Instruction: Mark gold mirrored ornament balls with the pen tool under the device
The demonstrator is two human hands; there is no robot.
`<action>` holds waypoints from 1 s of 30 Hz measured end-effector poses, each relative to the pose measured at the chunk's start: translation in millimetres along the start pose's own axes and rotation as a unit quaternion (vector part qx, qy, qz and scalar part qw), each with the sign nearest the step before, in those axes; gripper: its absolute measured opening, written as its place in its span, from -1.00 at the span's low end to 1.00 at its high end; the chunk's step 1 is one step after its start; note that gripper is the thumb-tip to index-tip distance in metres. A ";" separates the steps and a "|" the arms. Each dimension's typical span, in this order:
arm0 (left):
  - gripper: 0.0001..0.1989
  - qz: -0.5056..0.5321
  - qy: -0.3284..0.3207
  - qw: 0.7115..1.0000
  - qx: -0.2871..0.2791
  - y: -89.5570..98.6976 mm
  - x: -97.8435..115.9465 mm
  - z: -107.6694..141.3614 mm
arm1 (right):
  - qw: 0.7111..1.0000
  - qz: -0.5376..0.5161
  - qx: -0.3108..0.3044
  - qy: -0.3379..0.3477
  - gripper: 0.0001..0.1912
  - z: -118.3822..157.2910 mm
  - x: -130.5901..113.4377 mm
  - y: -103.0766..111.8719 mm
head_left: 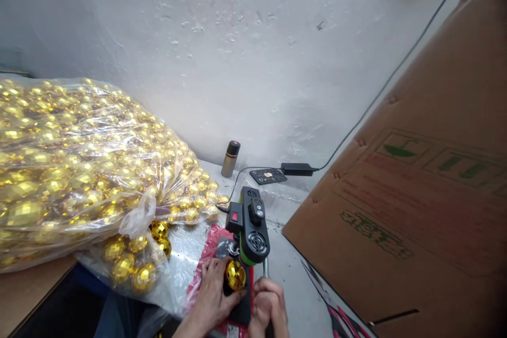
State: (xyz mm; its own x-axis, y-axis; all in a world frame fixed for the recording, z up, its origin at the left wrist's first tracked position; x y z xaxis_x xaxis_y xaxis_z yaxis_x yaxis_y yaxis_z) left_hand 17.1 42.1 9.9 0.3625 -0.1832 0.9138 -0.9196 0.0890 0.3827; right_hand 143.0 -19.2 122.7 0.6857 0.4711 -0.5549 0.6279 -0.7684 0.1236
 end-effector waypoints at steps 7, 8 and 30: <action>-0.26 -0.060 -0.071 0.995 -0.022 2.6 -35.9 34.0 | 0.984 -0.017 -0.122 -0.125 -0.65 -53.2 -16.2 5.5; -0.21 -0.073 -0.086 0.993 -0.021 6.3 -40.7 39.5 | 0.986 -0.018 -0.111 -0.123 -0.64 -54.0 -16.9 6.0; -0.52 -0.114 0.019 0.993 0.038 110.4 -15.2 -89.3 | 0.992 -0.038 -0.101 -0.065 -0.67 -40.7 -26.5 4.3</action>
State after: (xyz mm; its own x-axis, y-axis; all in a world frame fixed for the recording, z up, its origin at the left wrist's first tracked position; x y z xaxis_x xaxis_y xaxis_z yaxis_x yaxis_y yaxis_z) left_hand -76.5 142.1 50.4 0.5672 -0.1529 0.8093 -0.8209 -0.0259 0.5705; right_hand 142.5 -17.4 171.5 0.5882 0.4550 -0.6686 0.7461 -0.6242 0.2316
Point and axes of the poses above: each hand's wrist, its own z-axis away from the middle knuckle, its own y-axis out of the back of the hand, x = y × z, the point moved 6 cm from there along -z, towards the middle knuckle, and after that the axes turned 12 degrees about z, right-handed, at the moved point
